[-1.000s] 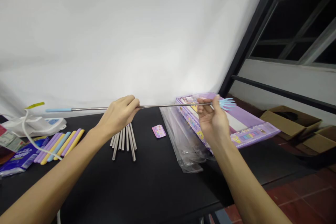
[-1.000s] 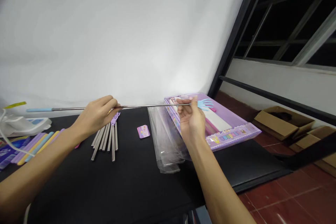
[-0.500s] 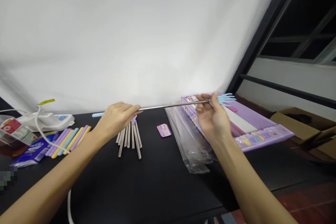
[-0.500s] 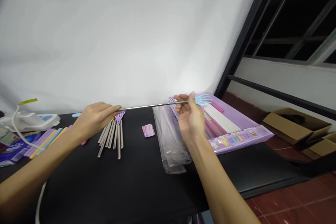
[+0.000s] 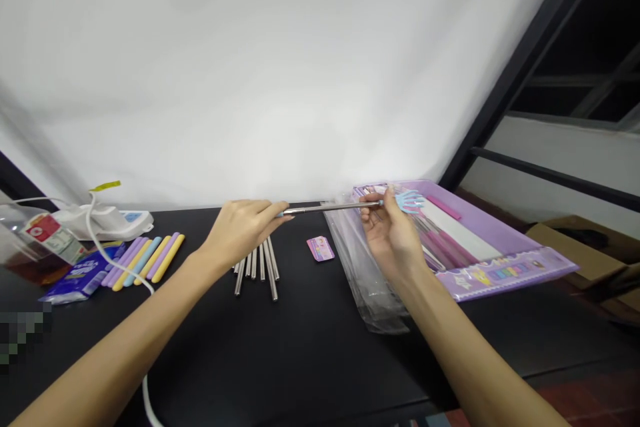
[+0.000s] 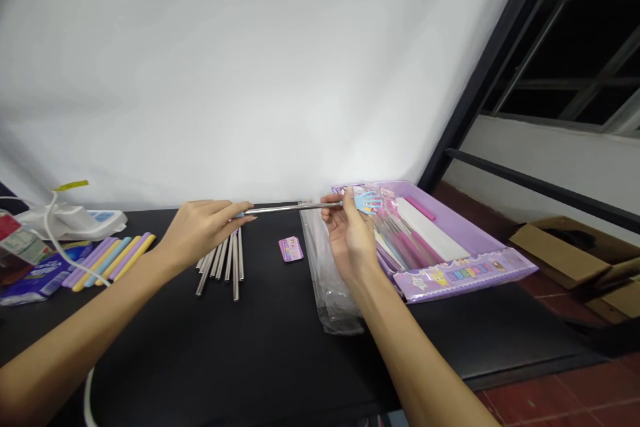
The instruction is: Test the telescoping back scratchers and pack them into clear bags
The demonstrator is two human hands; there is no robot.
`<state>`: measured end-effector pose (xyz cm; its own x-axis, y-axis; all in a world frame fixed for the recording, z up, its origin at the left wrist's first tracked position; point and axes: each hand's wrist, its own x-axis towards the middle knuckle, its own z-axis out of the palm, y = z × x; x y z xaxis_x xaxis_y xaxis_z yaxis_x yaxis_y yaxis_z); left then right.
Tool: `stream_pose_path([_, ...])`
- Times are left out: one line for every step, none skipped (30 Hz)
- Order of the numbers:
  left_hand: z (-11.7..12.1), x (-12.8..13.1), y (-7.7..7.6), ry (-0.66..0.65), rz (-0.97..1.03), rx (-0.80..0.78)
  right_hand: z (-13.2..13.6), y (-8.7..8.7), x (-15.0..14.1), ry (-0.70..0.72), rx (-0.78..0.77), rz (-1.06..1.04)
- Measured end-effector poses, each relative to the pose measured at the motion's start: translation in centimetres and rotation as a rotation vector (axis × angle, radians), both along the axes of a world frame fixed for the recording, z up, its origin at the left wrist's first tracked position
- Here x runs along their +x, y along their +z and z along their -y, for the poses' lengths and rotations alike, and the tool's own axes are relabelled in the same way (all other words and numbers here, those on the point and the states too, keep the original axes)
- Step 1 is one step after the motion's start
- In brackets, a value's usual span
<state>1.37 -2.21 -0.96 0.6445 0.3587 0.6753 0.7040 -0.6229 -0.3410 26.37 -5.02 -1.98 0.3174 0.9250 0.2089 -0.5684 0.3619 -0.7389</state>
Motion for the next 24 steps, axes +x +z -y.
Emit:
stream_pose_path([-0.1, -0.4, -0.2, -0.003, 0.006, -0.006, 0.0, 0.0, 0.0, 0.003, -0.004, -0.009])
stream_pose_path([-0.2, -0.6, -0.3, -0.008, 0.010, -0.015, 0.0, -0.1, -0.1, 0.011, -0.003, -0.013])
stream_pose_path([-0.2, -0.6, -0.5, -0.015, 0.013, -0.025, 0.1, -0.1, -0.4, 0.027, 0.001, -0.011])
stream_pose_path([-0.1, -0.4, -0.6, -0.024, 0.017, -0.032, 0.2, -0.2, -0.9, 0.050, 0.006, 0.000])
stream_pose_path([0.0, 0.0, -0.7, -0.039, 0.018, -0.037, 0.4, -0.4, -1.5, 0.088, 0.009, 0.027])
stream_pose_path([0.2, 0.6, -0.7, -0.060, 0.013, -0.038, 0.7, -0.5, -2.3, 0.132, 0.010, 0.062])
stream_pose_path([0.5, 1.3, -0.8, -0.080, 0.005, -0.038, 0.9, -0.7, -3.1, 0.177, 0.010, 0.102])
stream_pose_path([0.7, 2.0, -0.8, -0.100, -0.004, -0.034, 1.2, -0.8, -3.9, 0.214, 0.012, 0.142])
stream_pose_path([0.9, 2.7, -0.8, -0.106, -0.003, -0.032, 1.3, -0.9, -4.6, 0.221, 0.019, 0.167])
stream_pose_path([1.1, 3.2, -0.8, -0.106, 0.001, -0.028, 1.4, -0.9, -5.1, 0.214, 0.028, 0.183])
stream_pose_path([1.2, 3.6, -0.8, -0.099, 0.006, -0.024, 1.5, -0.9, -5.3, 0.196, 0.035, 0.186])
stream_pose_path([1.2, 3.6, -0.7, -0.088, 0.008, -0.023, 1.4, -0.8, -5.3, 0.178, 0.038, 0.181])
stream_pose_path([1.0, 3.3, -0.6, -0.077, 0.006, -0.022, 1.2, -0.6, -4.9, 0.169, 0.035, 0.173])
stream_pose_path([0.8, 2.8, -0.5, -0.065, 0.002, -0.024, 0.9, -0.4, -4.3, 0.152, 0.031, 0.155])
stream_pose_path([0.5, 2.0, -0.5, -0.051, -0.001, -0.029, 0.6, -0.1, -3.5, 0.117, 0.025, 0.126])
stream_pose_path([0.2, 1.0, -0.5, -0.034, 0.003, -0.036, 0.2, 0.2, -2.6, 0.065, 0.018, 0.092])
stream_pose_path([-0.2, 0.0, -0.6, -0.017, 0.012, -0.042, -0.1, 0.4, -1.6, -0.012, 0.016, 0.050])
stream_pose_path([-0.6, -0.9, -0.7, -0.002, 0.015, -0.051, -0.4, 0.6, -0.7, -0.096, 0.008, 0.006])
stream_pose_path([-0.9, -1.6, -0.7, 0.018, 0.020, -0.065, -0.6, 0.8, -0.1, -0.148, -0.005, -0.023])
stream_pose_path([-1.1, -2.1, -0.8, 0.022, 0.012, -0.080, -0.7, 0.8, 0.3, -0.167, -0.020, -0.051])
stream_pose_path([-1.1, -2.1, -0.8, 0.022, 0.007, -0.091, -0.8, 0.8, 0.3, -0.151, -0.042, -0.064])
stream_pose_path([-1.1, -1.9, -0.8, 0.014, 0.000, -0.096, -0.7, 0.7, 0.1, -0.112, -0.063, -0.066])
stream_pose_path([-0.9, -1.4, -0.7, -0.001, -0.008, -0.091, -0.5, 0.6, -0.3, -0.061, -0.079, -0.057])
stream_pose_path([-0.7, -0.7, -0.5, -0.013, -0.013, -0.076, -0.4, 0.5, -0.8, -0.010, -0.086, -0.040])
